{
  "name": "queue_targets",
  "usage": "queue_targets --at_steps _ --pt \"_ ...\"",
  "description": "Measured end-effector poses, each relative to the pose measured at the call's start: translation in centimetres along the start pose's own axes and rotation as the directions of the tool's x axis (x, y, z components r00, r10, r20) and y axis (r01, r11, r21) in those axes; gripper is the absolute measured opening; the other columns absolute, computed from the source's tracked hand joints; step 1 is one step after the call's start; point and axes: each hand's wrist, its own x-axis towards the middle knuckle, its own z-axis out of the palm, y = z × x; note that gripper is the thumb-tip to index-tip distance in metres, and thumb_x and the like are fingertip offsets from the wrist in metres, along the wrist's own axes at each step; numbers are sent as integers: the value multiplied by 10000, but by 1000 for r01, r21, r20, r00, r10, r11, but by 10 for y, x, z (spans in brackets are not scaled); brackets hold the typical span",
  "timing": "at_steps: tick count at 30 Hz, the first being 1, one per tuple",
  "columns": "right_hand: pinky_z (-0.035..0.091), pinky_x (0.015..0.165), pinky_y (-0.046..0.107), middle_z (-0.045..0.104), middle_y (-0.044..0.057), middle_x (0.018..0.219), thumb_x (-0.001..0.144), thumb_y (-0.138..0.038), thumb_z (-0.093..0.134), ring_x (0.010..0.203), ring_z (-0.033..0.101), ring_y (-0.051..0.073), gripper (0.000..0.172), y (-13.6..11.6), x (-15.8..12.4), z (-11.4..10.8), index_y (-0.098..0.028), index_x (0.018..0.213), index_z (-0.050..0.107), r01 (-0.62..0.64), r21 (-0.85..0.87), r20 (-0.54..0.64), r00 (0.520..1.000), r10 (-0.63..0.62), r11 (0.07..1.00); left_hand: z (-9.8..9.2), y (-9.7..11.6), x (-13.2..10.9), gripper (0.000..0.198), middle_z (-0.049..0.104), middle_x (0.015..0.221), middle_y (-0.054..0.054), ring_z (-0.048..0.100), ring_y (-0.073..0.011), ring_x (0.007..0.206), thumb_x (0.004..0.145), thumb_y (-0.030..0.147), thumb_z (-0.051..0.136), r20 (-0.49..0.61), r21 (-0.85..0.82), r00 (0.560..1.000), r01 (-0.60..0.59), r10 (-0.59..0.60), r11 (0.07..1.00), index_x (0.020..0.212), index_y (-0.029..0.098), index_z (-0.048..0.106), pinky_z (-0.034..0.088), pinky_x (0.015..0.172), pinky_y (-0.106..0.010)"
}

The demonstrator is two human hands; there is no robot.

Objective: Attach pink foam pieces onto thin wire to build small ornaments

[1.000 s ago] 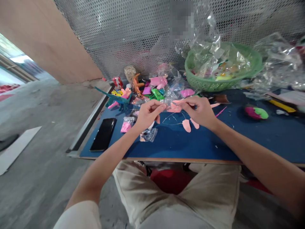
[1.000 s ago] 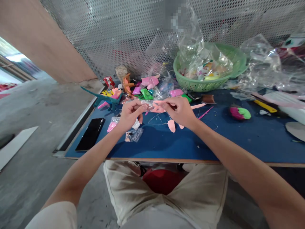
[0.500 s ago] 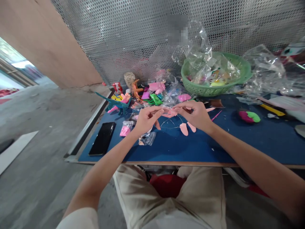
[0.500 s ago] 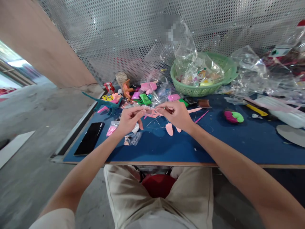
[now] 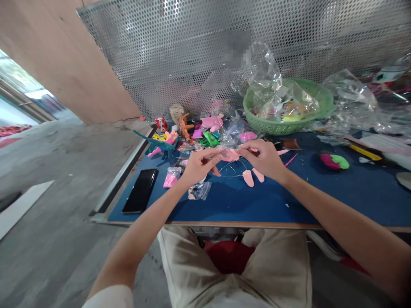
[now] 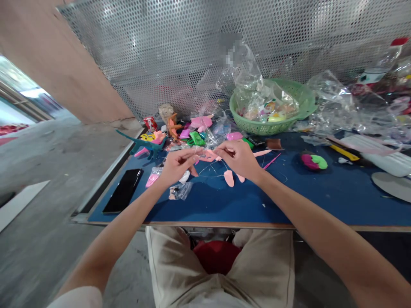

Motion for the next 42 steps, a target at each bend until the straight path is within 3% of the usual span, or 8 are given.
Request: queue_targets --at_steps 8,13,17,21,26,31,35,42 --pt "435 827 386 736 -5 693 938 -338 669 659 630 174 211 4 0 0 -254 765 755 124 -82 -26 992 -127 989 0 3 0 399 782 1219 -158 717 -133 481 949 524 684 35 -71 999 -22 24 997 1126 168 716 564 459 -228" --pt "436 801 373 739 -2 713 935 -324 665 655 604 172 224 2 -1 -1 -242 735 724 75 -53 -43 996 -77 996 0 4 0 465 788 1201 -153 729 -142 505 942 538 690 67 -34 998 15 -13 999 1229 176 744 574 494 -239" --pt "437 777 363 739 3 712 937 -338 663 649 599 172 237 0 -1 -1 -239 731 725 61 -43 -38 997 -63 997 0 3 0 424 823 920 -79 673 -116 463 939 536 697 45 81 999 -22 19 996 1176 198 795 500 449 -223" --pt "453 771 361 734 4 696 944 -369 659 635 590 168 249 0 -1 0 -240 744 733 62 -49 -36 997 -64 997 2 2 1 314 714 638 5 529 -80 424 950 493 705 -54 193 986 -146 159 970 1102 246 827 425 448 -222" --pt "425 614 316 725 7 680 951 -374 648 585 555 153 252 -2 -1 0 -237 762 742 13 21 -32 999 -13 1000 2 0 3 205 715 976 -63 593 -128 705 902 459 770 -167 393 902 -310 398 866 968 280 844 455 551 -253" --pt "403 554 300 709 10 662 950 -407 649 569 545 152 270 -3 -1 -1 -233 770 751 -14 52 -30 999 16 999 1 2 3 302 674 1308 -103 650 -233 1170 958 446 702 -9 387 914 -370 405 845 1211 296 771 562 949 -400" --pt "418 558 296 723 20 680 933 -434 670 590 577 159 281 -3 -1 -1 -227 766 760 -14 60 -21 1000 15 998 3 5 3 285 741 1227 -102 691 -220 1122 975 414 682 80 332 932 -359 354 872 1201 261 762 573 914 -368" --pt "422 556 287 738 26 694 911 -407 669 600 596 153 267 -3 0 -2 -223 755 784 8 90 10 1000 -9 996 4 11 0 212 822 1028 -71 757 -206 943 965 392 690 36 358 954 -291 298 887 1033 232 811 592 819 -327"
